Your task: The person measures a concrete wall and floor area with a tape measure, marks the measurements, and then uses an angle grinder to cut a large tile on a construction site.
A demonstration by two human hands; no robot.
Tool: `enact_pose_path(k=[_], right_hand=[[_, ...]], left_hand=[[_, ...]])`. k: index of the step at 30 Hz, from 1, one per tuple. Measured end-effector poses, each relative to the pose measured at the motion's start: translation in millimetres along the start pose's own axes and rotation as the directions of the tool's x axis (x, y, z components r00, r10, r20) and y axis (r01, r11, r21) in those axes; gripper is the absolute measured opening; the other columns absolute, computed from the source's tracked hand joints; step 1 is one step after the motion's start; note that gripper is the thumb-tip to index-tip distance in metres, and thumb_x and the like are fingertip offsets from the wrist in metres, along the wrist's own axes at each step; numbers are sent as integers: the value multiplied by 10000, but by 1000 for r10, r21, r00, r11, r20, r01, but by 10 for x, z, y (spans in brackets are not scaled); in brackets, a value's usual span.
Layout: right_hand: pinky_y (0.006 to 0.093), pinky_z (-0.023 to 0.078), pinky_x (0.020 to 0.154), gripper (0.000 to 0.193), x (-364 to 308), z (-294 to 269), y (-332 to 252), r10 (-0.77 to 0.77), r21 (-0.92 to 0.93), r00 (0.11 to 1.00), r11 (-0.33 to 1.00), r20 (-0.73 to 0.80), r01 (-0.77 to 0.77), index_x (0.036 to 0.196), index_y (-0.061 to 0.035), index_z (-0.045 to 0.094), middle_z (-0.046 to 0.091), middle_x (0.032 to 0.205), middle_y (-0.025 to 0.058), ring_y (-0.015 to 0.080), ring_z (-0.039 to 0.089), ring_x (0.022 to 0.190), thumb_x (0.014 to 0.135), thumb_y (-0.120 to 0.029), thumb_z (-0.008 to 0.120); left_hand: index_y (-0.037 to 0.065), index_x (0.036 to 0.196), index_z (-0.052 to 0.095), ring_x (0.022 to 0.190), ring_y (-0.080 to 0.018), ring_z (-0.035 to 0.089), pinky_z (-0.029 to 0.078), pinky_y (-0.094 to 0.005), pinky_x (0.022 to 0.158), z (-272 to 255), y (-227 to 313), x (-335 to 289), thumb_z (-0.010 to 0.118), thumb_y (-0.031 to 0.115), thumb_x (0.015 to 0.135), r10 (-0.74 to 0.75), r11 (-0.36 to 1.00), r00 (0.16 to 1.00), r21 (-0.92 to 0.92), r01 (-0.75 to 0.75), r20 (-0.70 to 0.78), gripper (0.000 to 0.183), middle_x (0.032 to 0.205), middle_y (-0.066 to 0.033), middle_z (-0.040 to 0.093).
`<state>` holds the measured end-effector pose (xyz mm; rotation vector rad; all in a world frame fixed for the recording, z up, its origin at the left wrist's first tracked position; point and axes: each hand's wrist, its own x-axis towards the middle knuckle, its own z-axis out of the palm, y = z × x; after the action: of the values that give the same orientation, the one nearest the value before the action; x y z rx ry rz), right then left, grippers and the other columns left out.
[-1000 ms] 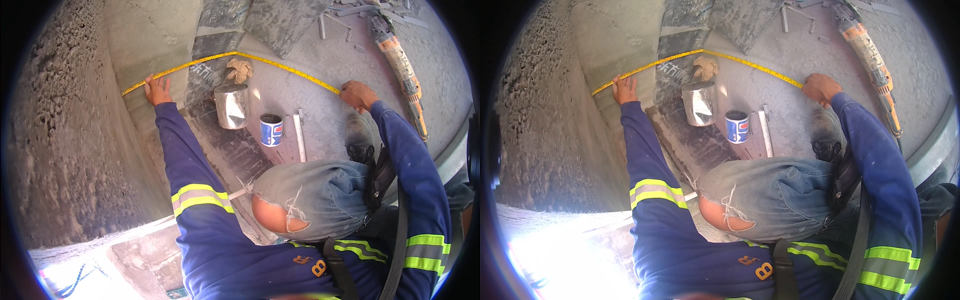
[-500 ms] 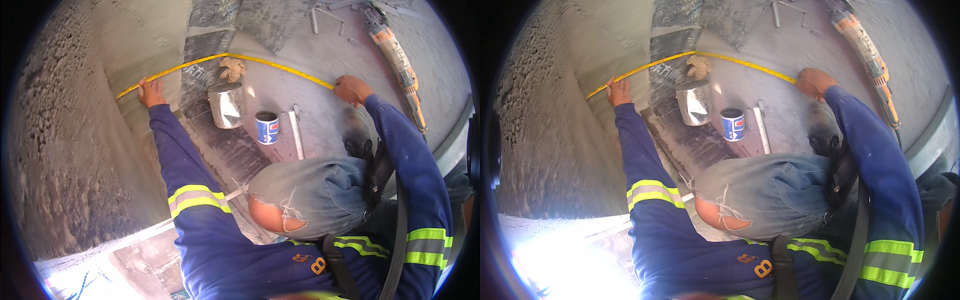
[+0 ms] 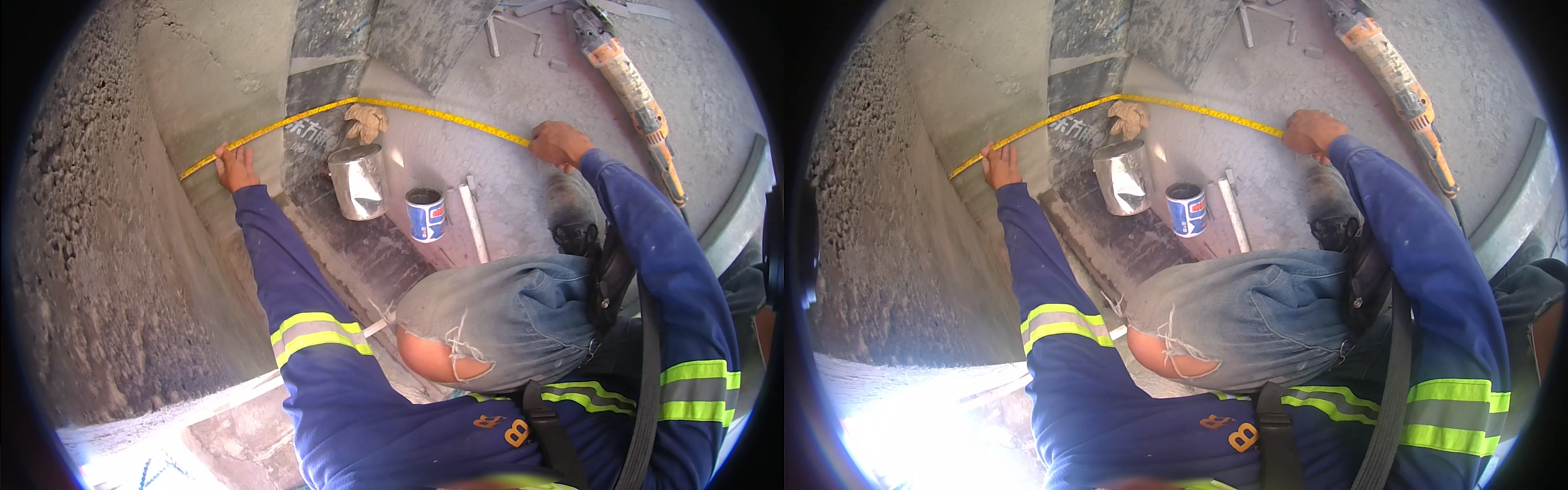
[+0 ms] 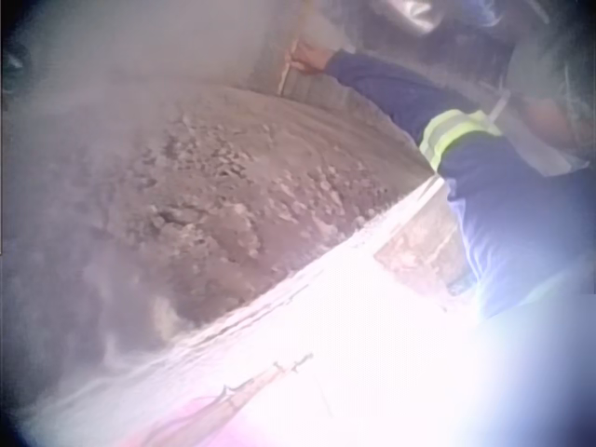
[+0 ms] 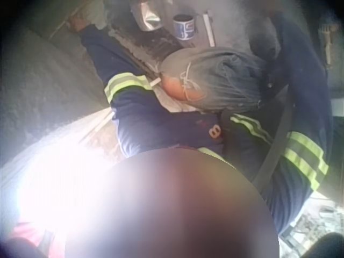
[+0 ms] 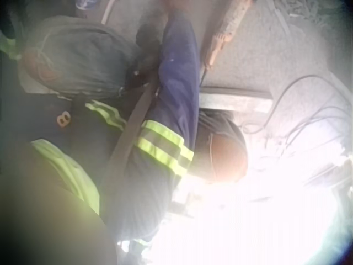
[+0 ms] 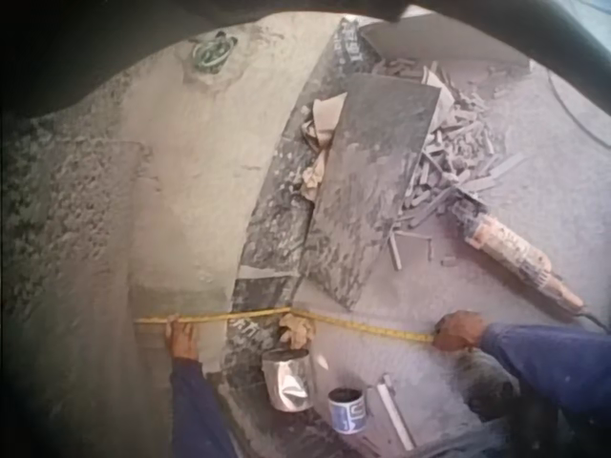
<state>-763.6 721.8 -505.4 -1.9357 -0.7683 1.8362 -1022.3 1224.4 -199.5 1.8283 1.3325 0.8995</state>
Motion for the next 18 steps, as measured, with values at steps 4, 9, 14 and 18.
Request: enact_pose_path(k=[4, 9, 14, 18], right_hand=[[434, 646, 660, 430, -48, -18, -8, -1, -1, 1000, 1000, -7, 1, 1252, 9, 720, 767, 992, 197, 345, 779, 763, 924, -185, 522], [436, 644, 673, 416, -205, -138, 16, -102, -81, 993, 992, -65, 97, 1201, 10, 743, 774, 1029, 201, 341, 773, 751, 950, -272, 569], [451, 630, 690, 450, -265, -316, -67, -318, -208, 946, 931, -67, 298, 1215, -31, 747, 771, 1006, 182, 341, 759, 728, 1000, -387, 577], [425, 616, 680, 500, -452, -551, -263, -444, -239, 893, 878, -78, 416, 1271, -72, 729, 756, 986, 162, 328, 744, 723, 1002, -476, 609]], left_hand=[[49, 1407, 554, 1368, -396, 565, 501, -506, 1114, -53, -40, 42, 561, 442, 1117, -6, 1000, 1000, 13, 6, -21, 489, 1427, -204, 575], [91, 1304, 597, 1260, -332, 610, 506, -488, 1084, -83, -184, -10, 619, 341, 1095, 10, 1000, 1000, -9, -10, -4, 326, 1362, -103, 636], [102, 1275, 613, 1245, -254, 626, 519, -442, 1070, 399, -455, -663, 624, 345, 1095, -169, 881, 977, -425, 210, 133, 303, 1346, -93, 658], [89, 1287, 619, 1204, -229, 658, 534, -410, 1042, 1101, -465, -1629, 634, 385, 1092, -229, 788, 909, -481, 383, 349, 355, 1304, -91, 681]])
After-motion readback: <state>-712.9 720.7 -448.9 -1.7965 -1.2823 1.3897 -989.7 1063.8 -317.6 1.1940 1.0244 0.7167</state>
